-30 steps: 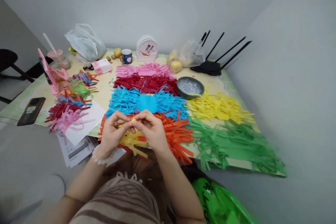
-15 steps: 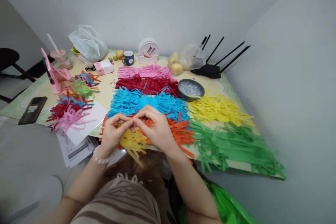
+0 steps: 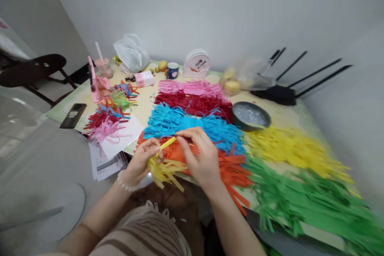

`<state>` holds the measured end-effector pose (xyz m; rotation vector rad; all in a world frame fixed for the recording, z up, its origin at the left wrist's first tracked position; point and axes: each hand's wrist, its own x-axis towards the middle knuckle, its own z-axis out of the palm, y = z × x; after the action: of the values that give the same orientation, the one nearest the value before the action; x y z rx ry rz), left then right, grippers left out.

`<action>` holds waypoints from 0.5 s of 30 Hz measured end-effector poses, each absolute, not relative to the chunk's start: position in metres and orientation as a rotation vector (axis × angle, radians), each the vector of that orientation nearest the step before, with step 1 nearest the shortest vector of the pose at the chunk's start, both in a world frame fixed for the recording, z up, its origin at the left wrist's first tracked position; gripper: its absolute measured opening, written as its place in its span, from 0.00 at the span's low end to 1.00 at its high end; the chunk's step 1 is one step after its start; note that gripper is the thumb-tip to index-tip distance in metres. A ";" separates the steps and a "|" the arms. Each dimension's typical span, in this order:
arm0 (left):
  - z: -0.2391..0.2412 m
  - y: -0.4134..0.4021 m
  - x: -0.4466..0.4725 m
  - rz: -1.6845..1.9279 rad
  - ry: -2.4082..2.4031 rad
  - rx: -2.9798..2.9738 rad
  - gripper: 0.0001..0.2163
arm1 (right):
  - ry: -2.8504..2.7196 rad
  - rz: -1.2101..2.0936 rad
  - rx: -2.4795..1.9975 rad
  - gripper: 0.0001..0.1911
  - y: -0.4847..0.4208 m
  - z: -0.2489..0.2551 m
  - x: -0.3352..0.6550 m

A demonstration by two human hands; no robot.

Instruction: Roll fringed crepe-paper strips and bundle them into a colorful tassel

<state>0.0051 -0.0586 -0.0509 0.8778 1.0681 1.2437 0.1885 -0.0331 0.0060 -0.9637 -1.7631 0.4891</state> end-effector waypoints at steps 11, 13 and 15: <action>-0.060 -0.078 -0.186 1.376 2.158 1.530 0.08 | -1.746 0.872 -1.088 0.13 -0.051 -0.054 0.183; -0.085 -0.058 -0.181 1.188 2.114 1.707 0.05 | -1.810 0.882 -1.049 0.12 -0.054 -0.056 0.176; -0.107 -0.041 -0.184 1.057 2.101 1.813 0.04 | -1.815 0.865 -1.079 0.12 -0.057 -0.059 0.182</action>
<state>-0.1842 -0.0405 -0.1069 1.8126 2.1014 1.0572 0.1823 -0.0575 -0.0585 -1.0787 -1.8149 0.8650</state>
